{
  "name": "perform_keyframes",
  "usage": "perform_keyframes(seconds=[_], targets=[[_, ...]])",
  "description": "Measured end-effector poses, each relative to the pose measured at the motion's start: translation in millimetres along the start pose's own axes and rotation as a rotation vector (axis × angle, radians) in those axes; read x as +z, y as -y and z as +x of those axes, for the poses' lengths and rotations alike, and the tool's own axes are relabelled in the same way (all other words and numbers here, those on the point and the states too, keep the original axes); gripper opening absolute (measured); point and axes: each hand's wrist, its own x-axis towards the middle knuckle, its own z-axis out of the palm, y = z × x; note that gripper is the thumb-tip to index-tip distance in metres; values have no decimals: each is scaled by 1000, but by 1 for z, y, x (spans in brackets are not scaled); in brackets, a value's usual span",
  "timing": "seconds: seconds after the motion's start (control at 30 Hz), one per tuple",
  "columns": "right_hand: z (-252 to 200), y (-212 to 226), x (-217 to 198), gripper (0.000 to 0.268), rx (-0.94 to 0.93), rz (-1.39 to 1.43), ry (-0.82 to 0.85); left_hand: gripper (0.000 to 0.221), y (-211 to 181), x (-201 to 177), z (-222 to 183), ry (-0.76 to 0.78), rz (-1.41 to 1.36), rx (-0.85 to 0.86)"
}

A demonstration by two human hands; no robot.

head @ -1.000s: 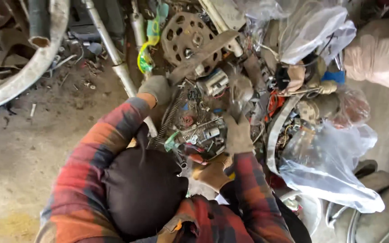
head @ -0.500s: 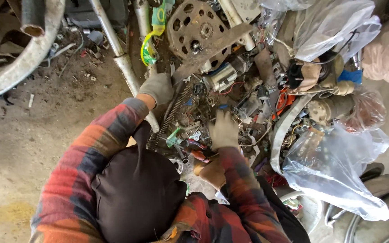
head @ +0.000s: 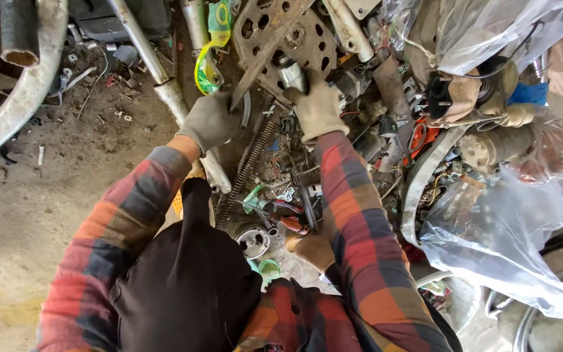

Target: The recorder uses various tools to disassemble and inspect a small electric motor amidst a pile of mechanical parts.

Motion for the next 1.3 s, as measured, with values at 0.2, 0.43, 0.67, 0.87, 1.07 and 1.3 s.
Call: perform_keyframes(seconds=[0.2,0.43,0.67,0.87,1.07,1.3], targets=[[1,-26,-11,56,49,-16,88,37,-11,1,-7,183,-21,-159],[-17,-22,5,56,50,-84,-8,43,-14,19,-8,155,108,35],[-1,-79,8,55,145,417,-88,38,-11,14,-9,149,-15,-37],[-12,-100,-12,51,169,1359,145,34,4,19,0,95,-92,-35],[-36,-97,-8,54,62,1618,246,35,4,15,-5,62,-126,2],[-50,-60,-10,63,98,1698,355,43,11,42,32,53,113,-122]])
